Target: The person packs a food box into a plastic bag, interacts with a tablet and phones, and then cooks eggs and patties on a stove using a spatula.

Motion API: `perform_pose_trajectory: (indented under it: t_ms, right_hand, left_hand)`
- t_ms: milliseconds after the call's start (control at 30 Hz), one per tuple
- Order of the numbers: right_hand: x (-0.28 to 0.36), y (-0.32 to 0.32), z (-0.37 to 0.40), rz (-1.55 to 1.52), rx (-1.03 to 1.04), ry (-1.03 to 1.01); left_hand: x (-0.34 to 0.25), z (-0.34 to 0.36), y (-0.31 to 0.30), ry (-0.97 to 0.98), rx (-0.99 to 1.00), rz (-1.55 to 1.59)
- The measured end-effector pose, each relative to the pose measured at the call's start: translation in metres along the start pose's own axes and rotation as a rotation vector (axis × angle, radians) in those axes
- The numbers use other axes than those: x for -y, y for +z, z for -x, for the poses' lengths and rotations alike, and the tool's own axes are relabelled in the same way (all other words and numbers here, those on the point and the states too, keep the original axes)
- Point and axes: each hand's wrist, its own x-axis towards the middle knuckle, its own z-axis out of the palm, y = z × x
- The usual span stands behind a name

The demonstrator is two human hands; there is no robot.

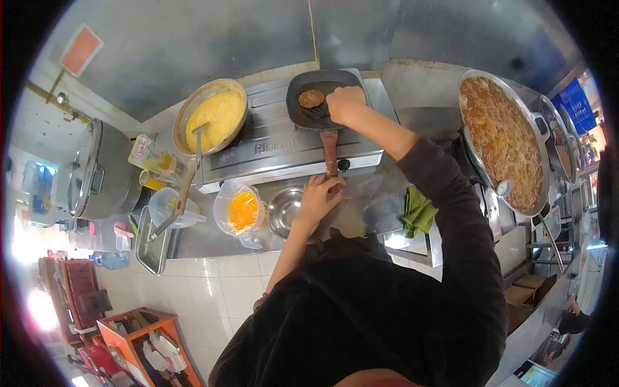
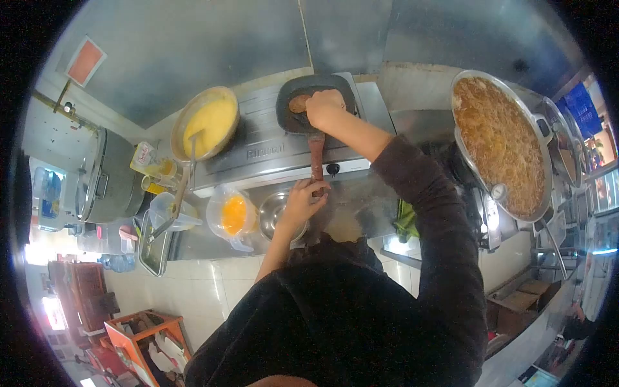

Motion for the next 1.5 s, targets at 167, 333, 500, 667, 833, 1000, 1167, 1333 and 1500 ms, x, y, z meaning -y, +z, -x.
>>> perform_pose_trajectory:
  t_ms: [167,333,500,667,833,1000,1167,1333,1500]
  right_hand:
    - [0.009,0.039,-0.021,-0.023,-0.116,0.018]
    - [0.004,0.057,-0.019,-0.095,-0.213,0.077]
    - [-0.011,0.07,-0.011,-0.069,-0.278,0.058]
    - [-0.015,0.048,0.038,-0.388,-0.334,0.045]
    - [-0.027,0.068,0.039,-0.79,-0.152,-0.008]
    - [-0.052,0.072,0.043,-0.981,-0.021,0.143]
    - [-0.068,0.067,0.064,-1.082,-0.023,0.214]
    - [-0.089,0.058,0.087,-0.672,-0.281,0.246]
    - [-0.077,0.059,0.094,0.023,-0.484,0.29]
  left_hand:
    - [-0.002,0.002,-0.002,-0.037,0.015,-0.004]
    - [-0.011,0.0,-0.01,0.006,-0.03,-0.018]
    - [-0.013,-0.001,-0.013,-0.008,-0.007,-0.017]
    - [-0.008,-0.002,-0.012,0.013,-0.009,-0.007]
    - [-0.008,0.002,-0.012,-0.083,0.06,0.026]
    - [-0.005,0.002,-0.009,0.027,-0.058,0.003]
    - [-0.013,0.003,-0.016,-0.069,0.037,-0.032]
    - [-0.007,0.003,-0.011,-0.025,-0.008,-0.019]
    - [-0.001,0.002,-0.006,-0.036,0.037,0.027]
